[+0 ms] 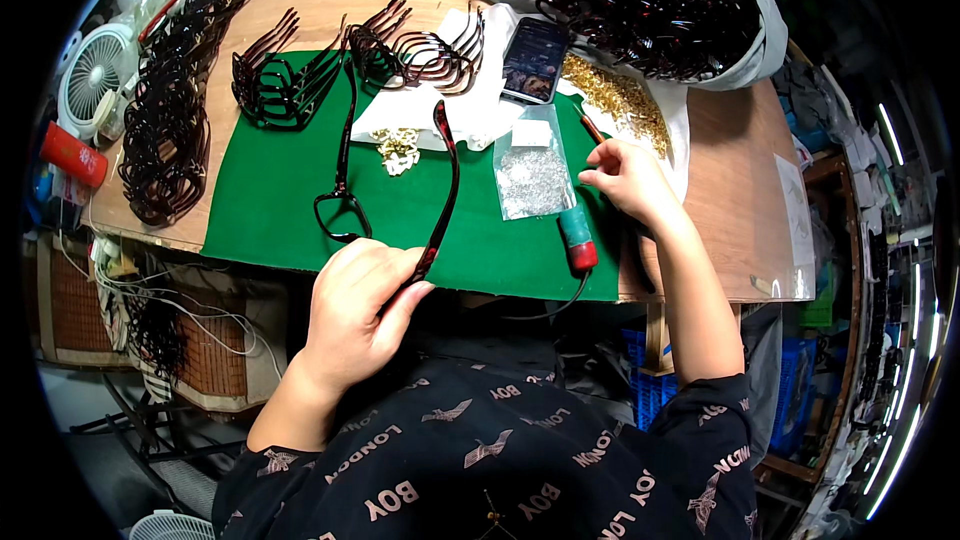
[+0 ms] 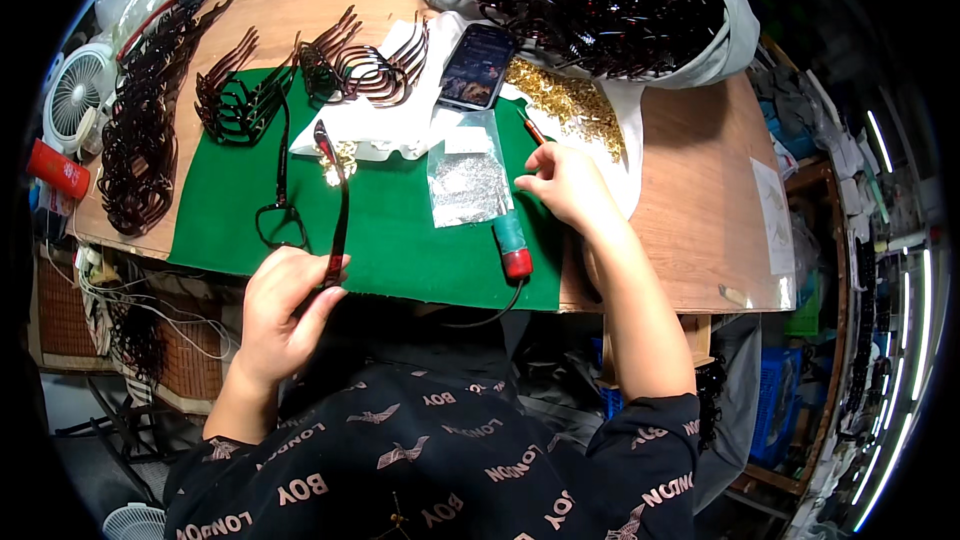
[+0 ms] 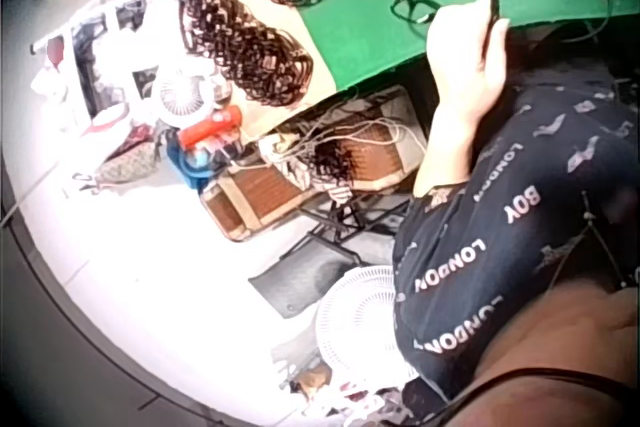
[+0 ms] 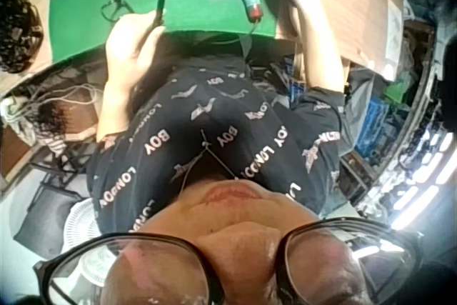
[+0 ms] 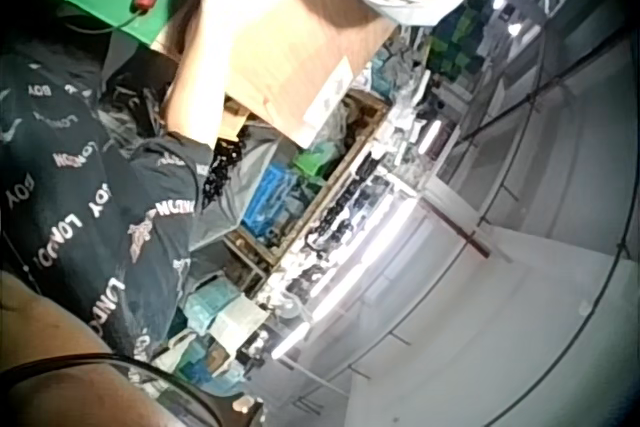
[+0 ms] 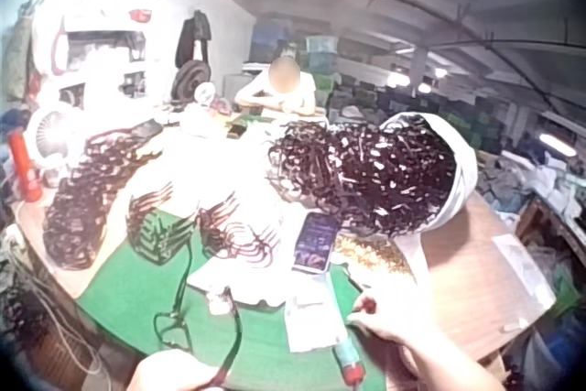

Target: The person assembles eyeglasses by attaching temple arms to frames using a soldering iron and pliers. They repeatedly pick up frames, apply heat to the joints, and secure the temples. Finished glasses are placed into a large bin.

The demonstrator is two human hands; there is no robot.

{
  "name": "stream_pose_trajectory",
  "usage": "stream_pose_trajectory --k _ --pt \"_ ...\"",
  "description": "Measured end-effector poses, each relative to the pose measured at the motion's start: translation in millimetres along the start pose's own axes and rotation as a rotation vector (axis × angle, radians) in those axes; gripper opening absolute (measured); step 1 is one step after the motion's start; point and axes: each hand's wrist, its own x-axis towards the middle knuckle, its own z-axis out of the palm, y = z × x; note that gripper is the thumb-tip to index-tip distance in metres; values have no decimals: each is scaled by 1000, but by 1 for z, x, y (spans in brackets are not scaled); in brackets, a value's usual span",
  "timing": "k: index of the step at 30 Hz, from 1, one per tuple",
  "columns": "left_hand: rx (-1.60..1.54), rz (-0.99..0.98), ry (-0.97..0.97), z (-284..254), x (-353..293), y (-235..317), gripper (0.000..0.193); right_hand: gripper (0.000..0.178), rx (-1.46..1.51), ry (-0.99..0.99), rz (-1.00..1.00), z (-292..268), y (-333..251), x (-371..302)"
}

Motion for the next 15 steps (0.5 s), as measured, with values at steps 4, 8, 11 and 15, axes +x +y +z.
stream_pose_trajectory --k 4,8,11,15 --pt "-12 -9 36 1 -1 4 25 19 -80 -98 -3 9 1 7" --pt "-27 -2 37 -2 -2 3 29 15 -97 -112 -66 4 1 5" --pt "-87 -77 -39 -6 2 9 32 10 -20 80 -105 8 -6 -13" --pt "-621 -364 -68 -3 -7 17 40 11 480 109 -270 24 -66 -56"
